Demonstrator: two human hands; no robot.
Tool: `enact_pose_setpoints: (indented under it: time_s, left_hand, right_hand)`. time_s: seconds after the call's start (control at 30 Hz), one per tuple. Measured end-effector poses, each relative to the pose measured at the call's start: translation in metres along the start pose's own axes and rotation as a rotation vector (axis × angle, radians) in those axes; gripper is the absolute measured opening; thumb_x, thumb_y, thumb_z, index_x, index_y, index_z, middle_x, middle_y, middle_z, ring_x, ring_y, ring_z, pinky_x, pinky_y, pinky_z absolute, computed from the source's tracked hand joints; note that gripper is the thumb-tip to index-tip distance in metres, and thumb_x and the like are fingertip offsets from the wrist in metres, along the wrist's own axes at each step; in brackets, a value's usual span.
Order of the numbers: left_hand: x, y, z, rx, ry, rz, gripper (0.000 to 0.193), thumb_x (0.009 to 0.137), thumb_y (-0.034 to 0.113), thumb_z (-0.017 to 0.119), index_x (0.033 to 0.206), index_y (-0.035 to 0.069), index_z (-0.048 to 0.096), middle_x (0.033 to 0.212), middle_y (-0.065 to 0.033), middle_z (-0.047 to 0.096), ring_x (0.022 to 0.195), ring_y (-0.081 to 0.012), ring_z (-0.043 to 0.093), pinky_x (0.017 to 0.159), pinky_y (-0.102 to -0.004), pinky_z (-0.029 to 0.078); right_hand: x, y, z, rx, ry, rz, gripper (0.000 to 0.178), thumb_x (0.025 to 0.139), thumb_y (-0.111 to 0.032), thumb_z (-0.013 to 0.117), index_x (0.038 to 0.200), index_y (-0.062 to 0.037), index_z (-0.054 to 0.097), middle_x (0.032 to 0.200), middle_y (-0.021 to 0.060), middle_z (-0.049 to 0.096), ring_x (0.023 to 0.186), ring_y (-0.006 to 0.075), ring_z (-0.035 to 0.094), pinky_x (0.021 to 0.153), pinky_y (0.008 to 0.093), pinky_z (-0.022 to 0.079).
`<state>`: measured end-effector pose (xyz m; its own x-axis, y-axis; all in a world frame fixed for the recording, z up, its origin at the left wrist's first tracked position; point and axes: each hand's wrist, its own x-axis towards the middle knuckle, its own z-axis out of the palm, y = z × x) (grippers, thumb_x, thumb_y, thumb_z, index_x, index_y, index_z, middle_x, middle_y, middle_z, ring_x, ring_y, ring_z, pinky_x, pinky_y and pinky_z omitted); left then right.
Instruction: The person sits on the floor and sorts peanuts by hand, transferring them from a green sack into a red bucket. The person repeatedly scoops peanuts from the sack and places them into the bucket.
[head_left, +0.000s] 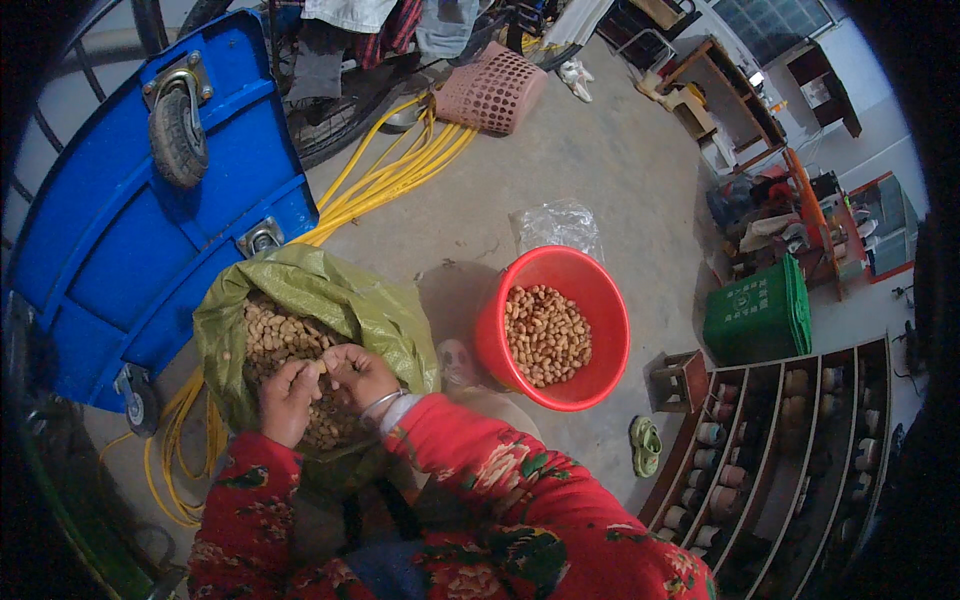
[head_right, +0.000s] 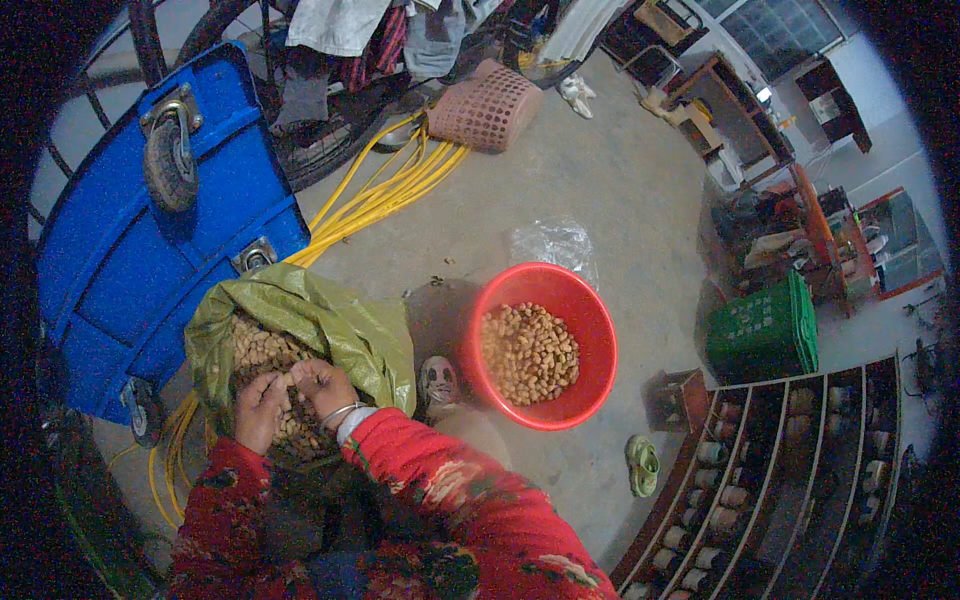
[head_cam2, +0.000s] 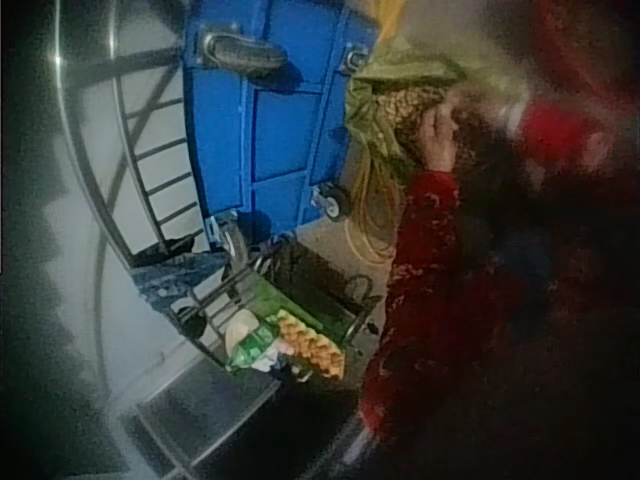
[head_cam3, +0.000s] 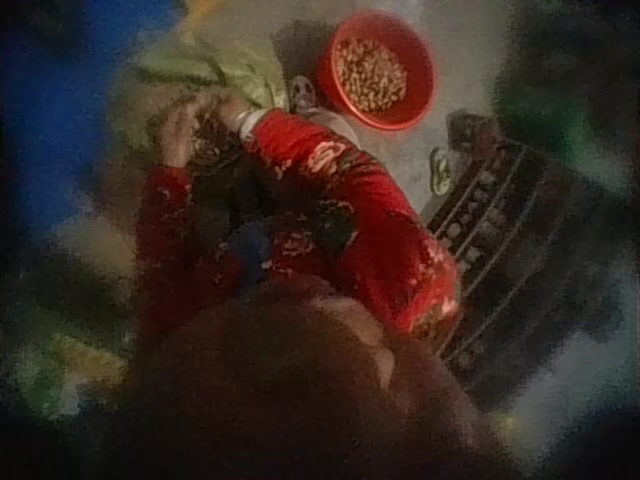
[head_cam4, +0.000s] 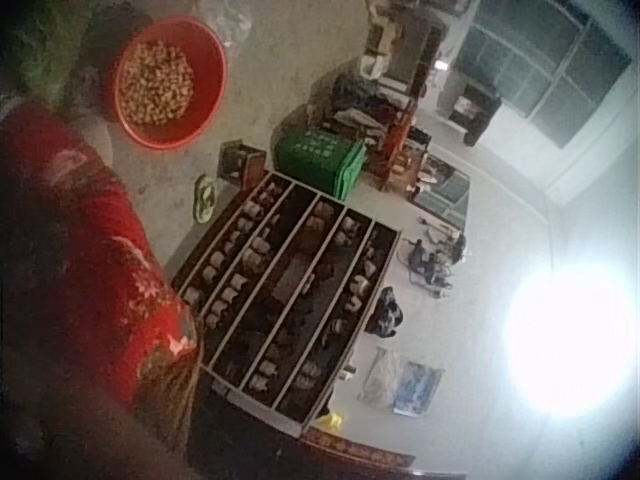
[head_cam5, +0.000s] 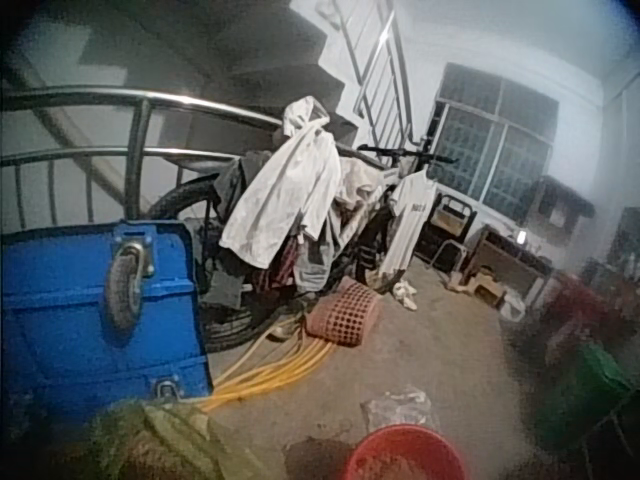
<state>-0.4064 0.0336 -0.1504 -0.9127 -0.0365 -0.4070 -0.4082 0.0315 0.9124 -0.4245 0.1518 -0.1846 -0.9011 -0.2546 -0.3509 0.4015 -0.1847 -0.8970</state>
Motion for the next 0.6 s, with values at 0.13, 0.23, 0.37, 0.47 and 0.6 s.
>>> enact_pose_setpoints:
  time_s: [0.13, 0.23, 0.37, 0.47, 0.6]
  left_hand:
    - [-0.001, -0.004, -0.001, 0.091, -0.02, 0.033, 0.014, 0.074, 0.014, 0.048, 0.078, 0.001, 0.051, 0.055, 0.0017, 0.045, 0.051, -0.0039, 0.039, 0.046, -0.0172, 0.031]
    - [0.0, -0.008, 0.0, 0.084, -0.047, 0.043, 0.014, 0.073, 0.013, 0.048, 0.077, 0.001, 0.051, 0.055, 0.0017, 0.045, 0.051, -0.0036, 0.038, 0.047, -0.0172, 0.032]
    - [0.0, -0.003, -0.002, 0.004, 0.017, 0.169, 0.014, 0.074, 0.015, 0.047, 0.076, 0.001, 0.051, 0.056, 0.0017, 0.045, 0.051, -0.0037, 0.038, 0.046, -0.0168, 0.031]
    - [-0.004, 0.009, -0.003, -0.131, 0.135, 0.189, 0.013, 0.074, 0.014, 0.046, 0.076, 0.001, 0.049, 0.059, 0.0014, 0.046, 0.052, -0.0043, 0.04, 0.047, -0.0169, 0.032]
    - [-0.024, 0.017, 0.009, -0.102, 0.213, 0.289, 0.01, 0.072, 0.01, 0.047, 0.078, 0.002, 0.048, 0.065, -0.002, 0.048, 0.059, -0.0085, 0.045, 0.051, -0.0198, 0.036]
  right_hand:
    - [0.0, 0.001, -0.002, 0.032, -0.021, 0.083, 0.015, 0.077, -0.022, 0.043, 0.077, -0.0076, 0.048, 0.053, -0.0027, 0.043, 0.04, 0.0048, 0.035, 0.037, 0.0174, 0.028]
    - [-0.001, -0.005, -0.003, 0.15, -0.012, 0.166, 0.015, 0.077, -0.022, 0.043, 0.076, -0.0085, 0.048, 0.052, -0.0021, 0.043, 0.038, 0.006, 0.035, 0.035, 0.0182, 0.028]
    - [-0.001, -0.015, -0.007, 0.534, -0.007, 0.455, 0.018, 0.075, -0.025, 0.043, 0.072, -0.0082, 0.048, 0.053, 0.0008, 0.045, 0.036, 0.0094, 0.037, 0.031, 0.0205, 0.026]
    - [-0.002, -0.016, -0.008, 0.586, -0.122, 0.532, 0.023, 0.073, -0.03, 0.042, 0.068, -0.0076, 0.048, 0.055, 0.003, 0.048, 0.039, 0.0129, 0.043, 0.029, 0.0223, 0.028]
    - [-0.007, -0.004, 0.004, 0.566, -0.285, 0.542, 0.026, 0.072, -0.032, 0.04, 0.076, -0.0082, 0.05, 0.064, 0.0042, 0.052, 0.054, 0.016, 0.051, 0.035, 0.028, 0.039]
